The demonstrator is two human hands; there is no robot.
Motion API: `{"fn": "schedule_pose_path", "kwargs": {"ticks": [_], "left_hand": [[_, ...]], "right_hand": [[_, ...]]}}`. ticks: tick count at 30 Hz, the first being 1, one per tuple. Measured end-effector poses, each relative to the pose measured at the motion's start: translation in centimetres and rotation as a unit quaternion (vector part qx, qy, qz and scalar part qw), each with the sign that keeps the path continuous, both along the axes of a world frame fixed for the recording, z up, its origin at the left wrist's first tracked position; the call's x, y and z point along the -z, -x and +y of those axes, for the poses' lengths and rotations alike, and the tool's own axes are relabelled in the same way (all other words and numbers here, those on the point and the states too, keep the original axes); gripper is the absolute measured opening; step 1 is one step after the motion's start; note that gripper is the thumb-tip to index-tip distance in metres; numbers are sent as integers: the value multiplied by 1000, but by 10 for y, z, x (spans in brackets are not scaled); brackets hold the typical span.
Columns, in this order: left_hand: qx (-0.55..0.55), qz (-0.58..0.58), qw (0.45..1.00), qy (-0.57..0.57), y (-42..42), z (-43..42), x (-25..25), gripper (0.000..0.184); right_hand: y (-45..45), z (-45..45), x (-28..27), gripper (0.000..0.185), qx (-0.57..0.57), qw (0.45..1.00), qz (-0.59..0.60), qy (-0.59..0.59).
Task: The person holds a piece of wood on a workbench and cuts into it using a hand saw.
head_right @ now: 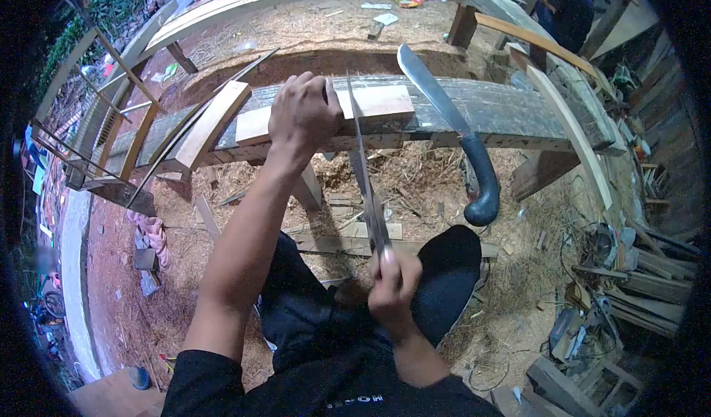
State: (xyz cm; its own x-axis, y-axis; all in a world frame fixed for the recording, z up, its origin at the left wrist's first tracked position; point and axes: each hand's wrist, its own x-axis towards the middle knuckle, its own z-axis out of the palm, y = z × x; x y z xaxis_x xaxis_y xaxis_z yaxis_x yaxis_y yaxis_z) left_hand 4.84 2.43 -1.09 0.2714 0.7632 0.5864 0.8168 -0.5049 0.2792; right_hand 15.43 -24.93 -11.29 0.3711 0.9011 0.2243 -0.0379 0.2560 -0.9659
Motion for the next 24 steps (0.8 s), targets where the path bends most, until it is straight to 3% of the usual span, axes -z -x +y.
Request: {"fn": "schedule_pose_path", "kwargs": {"ticks": [2, 4, 6, 8, 11, 13, 16, 19, 22, 23, 24], "left_hand": [[-8, -1, 1000, -3, -1, 0, 1, 30], [-9, 0, 1000, -7, -2, -1, 1, 30], [2, -3, 1000, -11, -1, -1, 5, 30], [3, -12, 1000, -16, -1, 1, 3, 30], [-5, -8, 1000, -1, -2, -3, -3, 27], [-4, -14, 1000, -15, -2, -1, 1, 27], [-4, -4, 1000, -17, -1, -2, 4, 29], [6, -11, 1000, -24, -1, 1, 1, 29], [-11, -2, 1000, 11, -1, 1, -1, 29], [-9, -1, 1000, 13, -2, 1, 0, 29], [-9, -4, 1000, -1, -2, 2, 2, 30]], "right_hand": [[-4, -18, -11, 24, -50, 998, 8, 34], [-3, -7, -21, 41, 9, 1000, 17, 22], [9, 42, -28, 36, 80, 996, 45, -1], [5, 61, -40, 35, 68, 996, 52, 4], [0, 19, -17, 41, 39, 999, -19, 24], [3, -22, -22, 43, 12, 997, 31, 65], [-1, -1, -18, 43, 45, 997, -52, 37], [7, 67, -22, 44, 74, 996, -29, 30], [15, 42, -15, 41, 111, 994, 17, 7], [4, 15, -7, 42, 63, 996, -63, 8], [6, -12, -8, 43, 42, 998, -39, 18]]}}
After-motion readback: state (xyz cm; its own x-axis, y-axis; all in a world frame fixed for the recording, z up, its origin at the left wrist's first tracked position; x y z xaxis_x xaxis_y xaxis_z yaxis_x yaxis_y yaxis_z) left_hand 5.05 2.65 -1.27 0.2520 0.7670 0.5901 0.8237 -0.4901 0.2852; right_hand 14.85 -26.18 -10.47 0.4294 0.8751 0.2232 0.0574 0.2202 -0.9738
